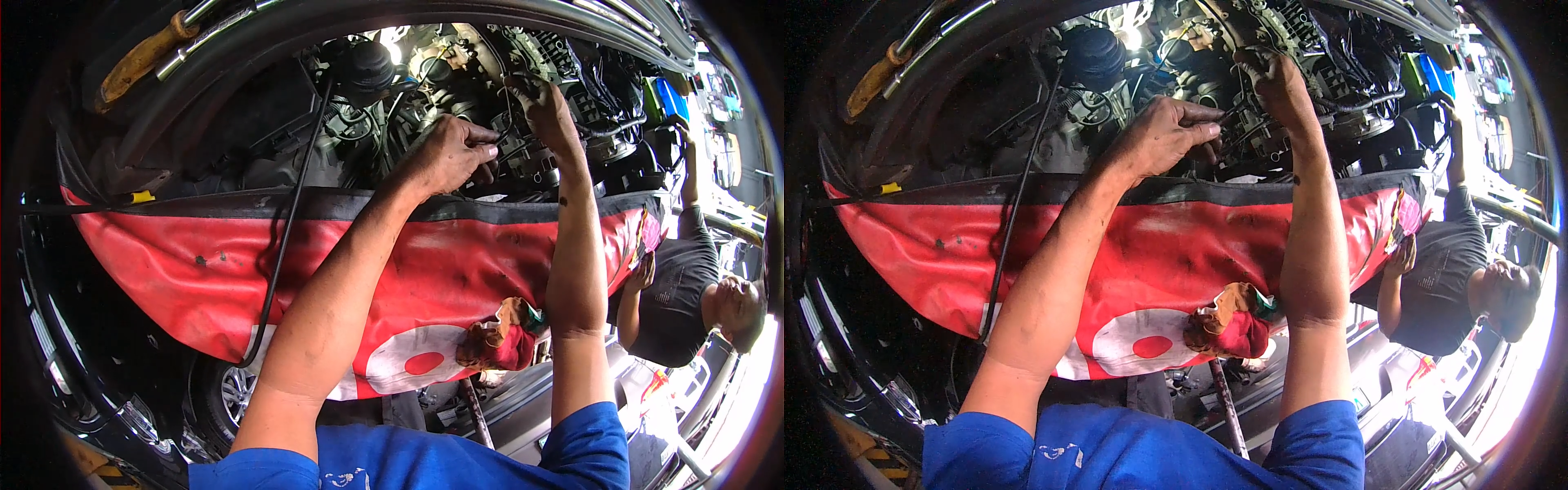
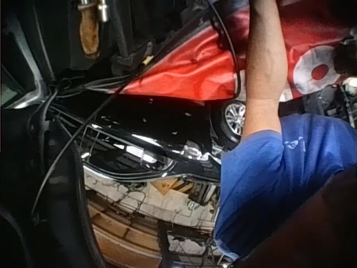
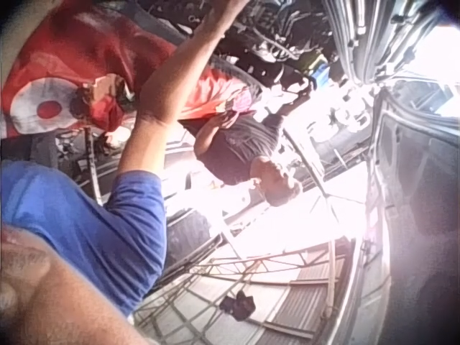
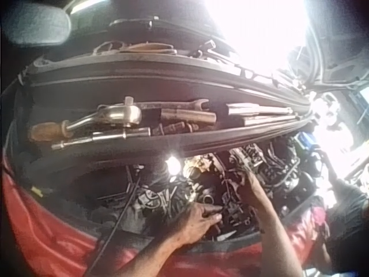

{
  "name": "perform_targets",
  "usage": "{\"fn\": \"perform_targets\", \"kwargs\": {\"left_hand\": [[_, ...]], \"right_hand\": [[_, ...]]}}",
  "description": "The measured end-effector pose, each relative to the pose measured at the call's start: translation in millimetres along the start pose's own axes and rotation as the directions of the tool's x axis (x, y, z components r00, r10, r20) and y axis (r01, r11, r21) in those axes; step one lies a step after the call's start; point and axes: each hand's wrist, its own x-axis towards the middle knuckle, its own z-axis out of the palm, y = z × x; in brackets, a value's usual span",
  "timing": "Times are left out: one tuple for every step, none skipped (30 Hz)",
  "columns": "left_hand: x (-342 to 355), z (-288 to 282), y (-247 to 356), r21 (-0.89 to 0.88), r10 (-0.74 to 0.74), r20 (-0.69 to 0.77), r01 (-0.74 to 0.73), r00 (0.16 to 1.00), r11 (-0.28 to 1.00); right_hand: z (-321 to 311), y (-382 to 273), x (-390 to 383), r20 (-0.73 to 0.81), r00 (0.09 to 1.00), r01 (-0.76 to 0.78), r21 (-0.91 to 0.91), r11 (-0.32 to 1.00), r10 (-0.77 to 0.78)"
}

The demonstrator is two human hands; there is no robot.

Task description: Inspect and repair electrical and mechanical components within the vehicle engine bay.

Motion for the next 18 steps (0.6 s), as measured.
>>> {"fn": "perform_targets", "kwargs": {"left_hand": [[0.4, -0.2, -0.7, 0.005, -0.005, 0.025, 0.005, 1.0, 1.0], [0.4, -0.5, -1.4, 0.009, 0.015, 0.01, -0.015, 1.0, 1.0], [0.3, -0.9, -2.0, 0.01, 0.007, 0.027, -0.008, 1.0, 1.0], [0.3, -1.2, -2.3, 0.0, -0.012, 0.057, 0.012, 0.998, 1.0], [0.1, -1.4, -2.5, 0.011, 0.0, 0.044, 0.0, 0.999, 1.0], [-0.5, -1.2, -2.6, -0.019, -0.034, 0.064, 0.035, 0.997, 0.999], [-1.0, -1.2, -2.6, -0.066, -0.059, 0.099, 0.066, 0.993, 0.996], [-1.1, -1.3, -2.5, -0.047, -0.069, 0.082, 0.073, 0.994, 0.996], [-1.0, -1.2, -2.4, -0.012, -0.06, 0.088, 0.062, 0.994, 0.998], [-1.0, -1.7, -2.6, 0.005, -0.037, 0.105, 0.037, 0.994, 0.999], [-0.9, -2.2, -2.8, 0.024, -0.058, 0.079, 0.057, 0.995, 0.998], [-0.5, -2.5, -3.2, 0.011, -0.05, 0.087, 0.05, 0.995, 0.999], [-0.4, -2.8, -3.8, -0.011, -0.049, 0.105, 0.05, 0.993, 0.999], [-0.9, -2.1, -4.3, -0.039, -0.034, 0.082, 0.037, 0.996, 0.999], [-1.2, -2.8, -5.0, 0.034, 0.012, 0.053, -0.014, 0.999, 0.999], [-1.5, -2.4, -5.3, 0.063, 0.018, 0.027, -0.019, 0.999, 0.998], [-1.7, -2.4, -5.8, 0.079, 0.018, 0.028, -0.02, 0.999, 0.997], [-2.0, -2.2, -6.2, 0.062, 0.007, 0.039, -0.009, 0.999, 0.998]], "right_hand": [[-0.4, 0.6, 0.3, -0.006, 1.0, -0.026, -0.057, 0.998, 0.026], [-0.7, 1.4, 0.9, -0.001, 1.0, 0.028, -0.04, 0.999, -0.028], [-1.0, 2.5, 1.2, 0.021, 1.0, 0.015, -0.047, 0.999, -0.014], [-1.3, 4.0, 1.5, 0.039, 0.999, -0.024, -0.068, 0.997, 0.027], [-1.7, 5.9, 1.3, 0.045, 0.999, 0.004, -0.054, 0.999, -0.001], [-2.4, 8.2, 0.6, 0.054, 0.998, -0.014, -0.058, 0.998, 0.017], [-2.8, 10.8, 0.3, 0.06, 0.998, -0.008, -0.06, 0.998, 0.012], [-3.5, 13.7, 0.2, 0.066, 0.997, -0.029, -0.06, 0.998, 0.033], [-5.0, 16.6, 0.3, 0.094, 0.996, 0.0, 0.007, 1.0, 0.0], [-6.2, 19.3, 0.9, 0.113, 0.994, 0.0, 0.04, 0.999, -0.004], [-5.9, 21.8, 1.5, 0.13, 0.991, -0.006, 0.15, 0.989, -0.013], [-8.6, 24.0, 1.9, 0.154, 0.987, 0.013, 0.204, 0.979, -0.045], [-10.1, 25.9, 2.0, 0.178, 0.983, -0.073, 0.184, 0.98, 0.04], [-10.6, 27.2, 3.6, 0.21, 0.955, -0.252, 0.209, 0.945, 0.208], [-12.3, 28.2, 3.9, 0.27, 0.917, -0.381, 0.386, 0.84, 0.292], [-10.9, 28.9, 3.1, 0.273, 0.927, -0.355, 0.415, 0.838, 0.258], [-9.8, 29.2, 3.3, 0.244, 0.937, -0.336, 0.425, 0.841, 0.251], [-8.0, 29.5, 2.8, 0.233, 0.937, -0.339, 0.431, 0.836, 0.26]]}}
